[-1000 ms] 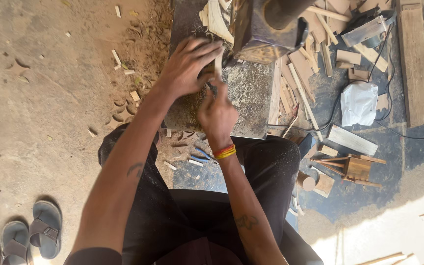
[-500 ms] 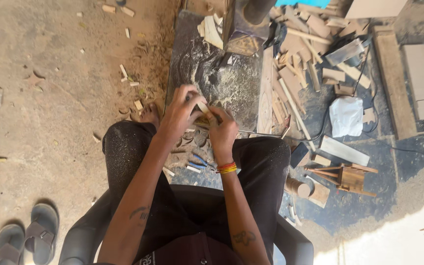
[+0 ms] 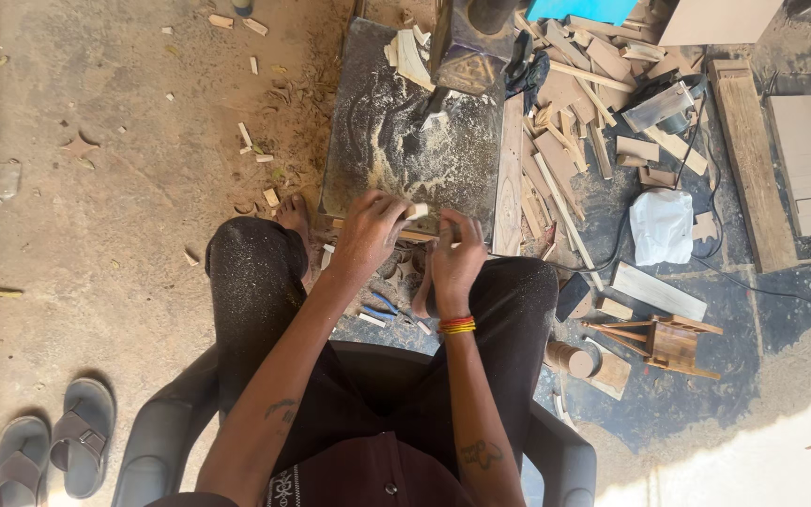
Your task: The person sits on the floor and uses a vertical spindle sander to shape small wooden pieces. They hold each piece with both hands and rotate it against the spinning spindle, then inspect the edges before continuing.
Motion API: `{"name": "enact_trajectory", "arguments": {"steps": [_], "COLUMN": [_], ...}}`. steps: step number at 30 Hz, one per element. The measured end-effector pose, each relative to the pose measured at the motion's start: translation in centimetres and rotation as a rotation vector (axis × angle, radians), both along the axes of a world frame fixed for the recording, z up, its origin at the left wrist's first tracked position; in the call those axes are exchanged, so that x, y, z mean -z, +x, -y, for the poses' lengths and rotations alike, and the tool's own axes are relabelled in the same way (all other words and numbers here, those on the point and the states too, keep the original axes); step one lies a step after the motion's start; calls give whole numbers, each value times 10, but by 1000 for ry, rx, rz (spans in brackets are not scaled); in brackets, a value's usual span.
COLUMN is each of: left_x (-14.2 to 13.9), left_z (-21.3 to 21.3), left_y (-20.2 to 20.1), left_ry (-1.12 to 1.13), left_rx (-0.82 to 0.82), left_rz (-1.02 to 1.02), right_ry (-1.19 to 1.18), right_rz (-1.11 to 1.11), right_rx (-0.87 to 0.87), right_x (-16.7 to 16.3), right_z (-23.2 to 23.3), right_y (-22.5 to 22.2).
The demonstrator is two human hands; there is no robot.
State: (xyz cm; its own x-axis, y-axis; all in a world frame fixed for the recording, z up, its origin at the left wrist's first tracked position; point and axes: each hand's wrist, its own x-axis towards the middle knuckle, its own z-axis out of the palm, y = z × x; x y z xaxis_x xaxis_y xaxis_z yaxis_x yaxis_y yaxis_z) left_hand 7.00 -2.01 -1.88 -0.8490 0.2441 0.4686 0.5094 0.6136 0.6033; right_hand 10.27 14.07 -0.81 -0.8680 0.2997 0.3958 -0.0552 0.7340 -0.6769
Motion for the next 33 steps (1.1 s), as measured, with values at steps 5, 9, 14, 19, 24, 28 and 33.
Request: {"name": "enact_trajectory", "arguments": {"steps": [5, 9, 14, 19, 24, 28, 33], "left_x": [-4, -2, -4, -17, -22, -10, 0], "left_z": [-7, -14, -14, -10, -5, -2, -4], "left_y": [-2, -8, -5, 4, 8, 14, 18], "left_ry": [-124, -385, -448, -372, -201, -92, 186], "left_rx": [-33, -8, -26, -9, -50, -46, -106], "left_rz": [131, 148, 111, 158, 125, 101, 6], "right_ry": [-61, -69, -261, -132, -151, -559, -893], "right_rz": [-26, 24, 147, 109, 56, 119, 266], "right_rx": [-106, -142, -220, -274, -232, -293, -336], "right_x": [-8, -28, -47, -32, -5, 10, 17], "right_z": [-16, -7, 0, -7, -16, -21, -25], "right_y": [12, 14, 5, -2, -8, -3, 9]}}
